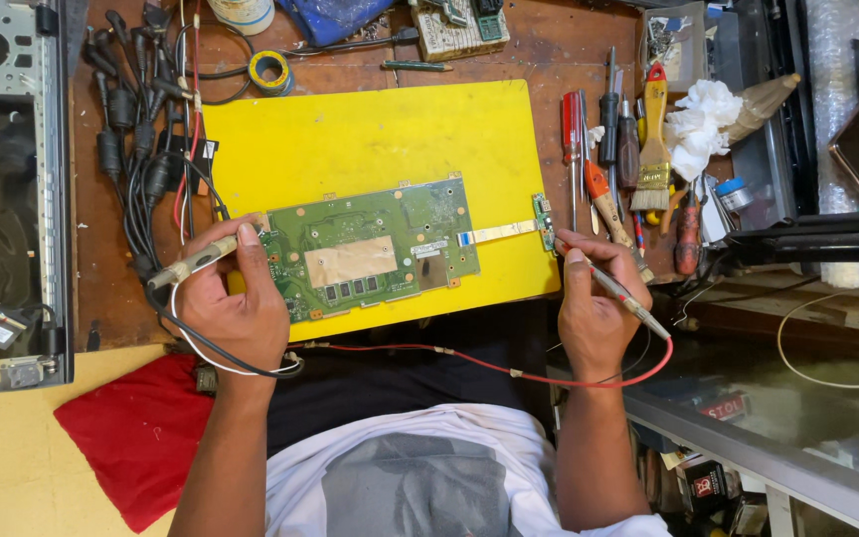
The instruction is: The person uses a multimeter to test points on a green circuit board placed on a yellow mat. They flip the board over to test the other side and continue probing various components with the multimeter probes.
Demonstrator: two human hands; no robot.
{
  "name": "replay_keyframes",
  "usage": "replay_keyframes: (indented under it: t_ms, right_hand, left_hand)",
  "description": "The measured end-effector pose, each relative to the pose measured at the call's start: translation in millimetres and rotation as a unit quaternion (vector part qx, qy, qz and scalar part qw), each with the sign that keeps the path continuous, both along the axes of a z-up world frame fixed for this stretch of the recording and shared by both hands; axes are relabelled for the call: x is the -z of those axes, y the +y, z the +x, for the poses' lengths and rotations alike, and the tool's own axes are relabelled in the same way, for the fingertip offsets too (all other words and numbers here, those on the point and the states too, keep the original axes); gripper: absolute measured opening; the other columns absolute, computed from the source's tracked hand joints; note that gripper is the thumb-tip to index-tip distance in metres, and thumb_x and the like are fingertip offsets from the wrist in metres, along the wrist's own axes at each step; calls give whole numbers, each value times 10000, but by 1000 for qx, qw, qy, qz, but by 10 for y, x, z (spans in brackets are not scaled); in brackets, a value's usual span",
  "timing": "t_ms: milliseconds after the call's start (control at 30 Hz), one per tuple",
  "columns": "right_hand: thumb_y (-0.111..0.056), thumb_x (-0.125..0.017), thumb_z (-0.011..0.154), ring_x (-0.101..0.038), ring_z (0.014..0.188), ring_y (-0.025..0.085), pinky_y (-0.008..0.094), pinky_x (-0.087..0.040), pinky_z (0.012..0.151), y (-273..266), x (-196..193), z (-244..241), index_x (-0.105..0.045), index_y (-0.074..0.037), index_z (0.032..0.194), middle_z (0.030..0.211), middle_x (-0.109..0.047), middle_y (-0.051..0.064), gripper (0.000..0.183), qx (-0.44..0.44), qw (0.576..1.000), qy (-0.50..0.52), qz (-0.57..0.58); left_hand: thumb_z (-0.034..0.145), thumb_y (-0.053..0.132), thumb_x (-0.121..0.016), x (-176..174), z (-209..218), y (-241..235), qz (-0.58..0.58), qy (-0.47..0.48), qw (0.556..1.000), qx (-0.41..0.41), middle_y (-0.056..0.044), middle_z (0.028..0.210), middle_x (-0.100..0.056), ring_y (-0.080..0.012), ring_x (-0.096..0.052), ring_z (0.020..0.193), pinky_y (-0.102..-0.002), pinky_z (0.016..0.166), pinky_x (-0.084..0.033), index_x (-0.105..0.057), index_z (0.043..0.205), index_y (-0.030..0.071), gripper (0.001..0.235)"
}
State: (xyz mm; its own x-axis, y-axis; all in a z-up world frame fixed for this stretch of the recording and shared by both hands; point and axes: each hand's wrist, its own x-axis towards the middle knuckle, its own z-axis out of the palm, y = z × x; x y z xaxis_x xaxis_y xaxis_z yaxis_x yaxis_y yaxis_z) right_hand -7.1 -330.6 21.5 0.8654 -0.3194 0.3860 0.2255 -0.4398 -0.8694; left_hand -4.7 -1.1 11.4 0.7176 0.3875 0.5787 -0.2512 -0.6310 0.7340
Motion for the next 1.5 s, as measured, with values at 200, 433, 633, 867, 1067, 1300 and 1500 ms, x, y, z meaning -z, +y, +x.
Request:
replay_keyframes:
  t_ms: [200, 433, 633, 867, 1067, 1300, 1500]
  right_hand:
    - [-6, -675, 1069, -776, 1031, 321, 439, -624, 897, 27, -56, -11, -722, 94, 1079, 1102, -780, 298, 111, 1, 999, 10, -36]
    - [9, -682, 1082, -801, 989, 324, 415, -632, 883, 36, -31, 17, -719, 100, 1108, 1089, -784, 282, 102, -5, 999, 3, -54]
    - [-4, -664, 1107, -794, 1009, 321, 430, -632, 899, 26, -10, 27, -706, 98, 1148, 1092, -782, 280, 118, -12, 998, -11, -61]
    - [-47, -626, 1144, -782, 1051, 364, 470, -632, 918, 3, -5, 27, -670, 111, 1210, 1121, -766, 315, 176, -22, 997, -21, -70]
    - [-66, -629, 1148, -787, 1033, 356, 459, -633, 921, 24, -26, 13, -667, 109, 1200, 1113, -769, 308, 187, -22, 997, -27, -66]
    - [-56, -628, 1167, -765, 1041, 329, 438, -615, 949, -3, 72, -24, -647, 121, 1232, 1141, -754, 303, 189, -54, 997, -29, -49]
    - [-63, -595, 1183, -764, 1096, 341, 407, -619, 1014, 137, 93, -52, -615, 123, 1253, 1168, -725, 294, 200, -55, 998, -14, -36]
  left_hand:
    - [1132, -68, -698, 10, -27, -20, 11, -4, 1000, -13, -210, 998, -765, -384, -748, 819, -461, 808, -600, -785, 1144, -62, 88]
    - [1124, -60, -719, 67, -10, 2, 29, -19, 999, -23, -202, 1015, -788, -396, -755, 869, -459, 838, -601, -772, 1117, -59, 54]
    - [1125, -59, -717, 42, -6, -7, 32, -29, 999, -23, -202, 1031, -793, -403, -758, 907, -460, 869, -601, -766, 1112, -61, 51]
    - [1125, -56, -718, 34, -11, -5, 29, -30, 999, -21, -210, 1030, -789, -416, -760, 929, -467, 878, -601, -772, 1112, -62, 55]
    - [1130, -35, -721, 44, -8, -12, 36, -30, 999, -25, -206, 1031, -789, -417, -764, 932, -457, 895, -600, -778, 1119, -55, 61]
    - [1106, 51, -722, -46, -14, -21, 20, -42, 998, -52, -134, 1016, -797, -364, -781, 928, -432, 883, -605, -799, 1102, 17, 84]
    - [1140, 200, -601, -92, -99, -10, -22, -39, 998, -33, -140, 1081, -800, -328, -782, 986, -421, 907, -618, -771, 1143, 12, 253]
